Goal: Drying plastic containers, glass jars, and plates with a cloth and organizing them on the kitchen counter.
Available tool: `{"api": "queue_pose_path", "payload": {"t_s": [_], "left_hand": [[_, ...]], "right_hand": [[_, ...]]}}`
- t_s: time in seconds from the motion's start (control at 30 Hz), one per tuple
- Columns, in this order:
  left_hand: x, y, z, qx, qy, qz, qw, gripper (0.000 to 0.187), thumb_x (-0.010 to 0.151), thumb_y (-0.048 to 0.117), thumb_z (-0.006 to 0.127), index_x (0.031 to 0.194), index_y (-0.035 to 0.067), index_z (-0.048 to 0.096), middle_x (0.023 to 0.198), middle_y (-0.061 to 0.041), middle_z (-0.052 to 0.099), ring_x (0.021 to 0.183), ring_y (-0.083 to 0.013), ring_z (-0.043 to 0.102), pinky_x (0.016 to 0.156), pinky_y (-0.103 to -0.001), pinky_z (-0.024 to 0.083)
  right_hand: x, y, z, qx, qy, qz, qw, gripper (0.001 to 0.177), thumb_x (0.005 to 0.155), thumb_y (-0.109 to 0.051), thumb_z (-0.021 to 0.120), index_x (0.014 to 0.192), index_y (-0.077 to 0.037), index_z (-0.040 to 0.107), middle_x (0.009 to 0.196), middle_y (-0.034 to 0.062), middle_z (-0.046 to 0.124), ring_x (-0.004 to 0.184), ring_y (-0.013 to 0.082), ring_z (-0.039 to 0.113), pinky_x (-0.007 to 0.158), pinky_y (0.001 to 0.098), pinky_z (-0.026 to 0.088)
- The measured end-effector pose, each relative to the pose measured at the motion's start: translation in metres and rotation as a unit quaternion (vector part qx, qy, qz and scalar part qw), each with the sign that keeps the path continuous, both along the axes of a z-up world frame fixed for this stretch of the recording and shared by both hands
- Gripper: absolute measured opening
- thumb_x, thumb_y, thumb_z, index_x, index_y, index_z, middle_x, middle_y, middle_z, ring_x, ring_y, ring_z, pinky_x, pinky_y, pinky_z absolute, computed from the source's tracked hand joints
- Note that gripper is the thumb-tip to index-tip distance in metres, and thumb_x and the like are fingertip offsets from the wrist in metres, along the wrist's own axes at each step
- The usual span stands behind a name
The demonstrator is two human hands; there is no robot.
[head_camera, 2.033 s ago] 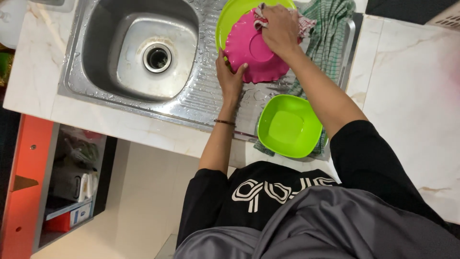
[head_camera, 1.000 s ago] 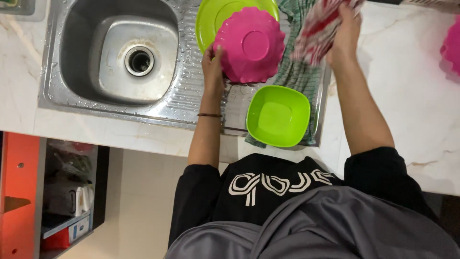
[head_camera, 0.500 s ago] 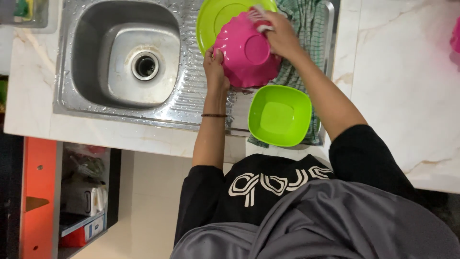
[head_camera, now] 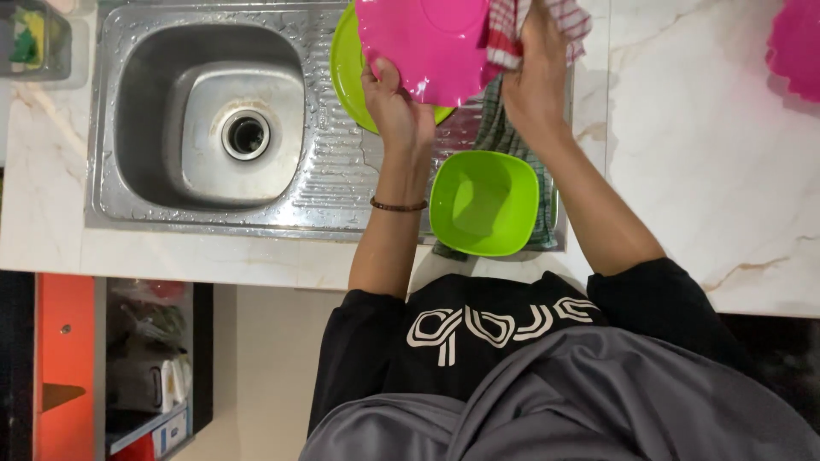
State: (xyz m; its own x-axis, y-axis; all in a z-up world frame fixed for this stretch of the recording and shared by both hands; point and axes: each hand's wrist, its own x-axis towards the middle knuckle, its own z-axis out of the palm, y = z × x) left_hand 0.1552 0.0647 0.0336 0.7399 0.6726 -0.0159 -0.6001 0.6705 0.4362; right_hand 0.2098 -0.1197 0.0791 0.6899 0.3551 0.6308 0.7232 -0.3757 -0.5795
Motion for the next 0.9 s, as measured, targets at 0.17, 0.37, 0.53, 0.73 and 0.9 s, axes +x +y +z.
{"api": "queue_pose_path", "payload": {"t_s": [0.17,0.37,0.53,0.73,0.9], "left_hand": [[0.005,-0.007,0.008,-0.018,-0.003,0.024,1.0,0.04,0.107,0.016,0.058,0.141,0.0,0.043,0.128,-0.014,0.061,0.115,-0.0255,0.062,0.102,-0.046,0.055],[-0.011,-0.006,0.012,-0.002,-0.055,0.025,0.998,0.042,0.11,0.01,0.058,0.148,0.001,0.043,0.134,-0.014,0.06,0.119,-0.0253,0.061,0.107,-0.044,0.052],[-0.037,0.0,0.018,-0.017,-0.057,0.01,0.998,0.048,0.105,0.012,0.057,0.149,0.003,0.04,0.137,-0.014,0.059,0.122,-0.0269,0.061,0.109,-0.05,0.051],[-0.052,-0.012,0.007,-0.043,-0.039,0.01,0.998,0.044,0.106,0.013,0.057,0.146,0.003,0.042,0.135,-0.014,0.06,0.124,-0.0282,0.06,0.111,-0.053,0.05],[-0.045,-0.046,0.003,-0.038,-0.057,-0.023,0.997,0.033,0.109,0.011,0.056,0.139,0.002,0.046,0.133,-0.015,0.061,0.123,-0.0276,0.061,0.113,-0.051,0.05]], "right_hand": [[-0.041,0.001,0.002,-0.128,-0.068,-0.011,0.989,0.065,0.085,0.017,0.058,0.148,-0.001,0.059,0.161,0.0194,0.046,0.154,0.0401,0.039,0.125,0.0523,0.033],[-0.074,-0.01,0.017,-0.237,-0.134,0.097,0.957,0.045,0.082,0.009,0.062,0.127,0.002,0.064,0.153,0.0205,0.057,0.144,0.0391,0.048,0.112,0.0533,0.039],[-0.071,-0.046,0.012,-0.076,0.161,0.19,0.966,0.046,0.091,0.002,0.067,0.136,-0.008,0.067,0.128,0.0142,0.07,0.117,0.0292,0.066,0.102,0.0423,0.054],[-0.057,-0.078,0.036,0.136,0.195,0.114,0.965,0.04,0.093,0.017,0.063,0.127,-0.003,0.066,0.121,0.01,0.069,0.115,0.0166,0.067,0.101,0.0331,0.056],[-0.055,-0.039,0.032,0.063,-0.08,0.092,0.991,0.039,0.091,0.013,0.077,0.125,-0.003,0.071,0.14,0.0108,0.066,0.141,0.0322,0.057,0.121,0.0481,0.039]]}}
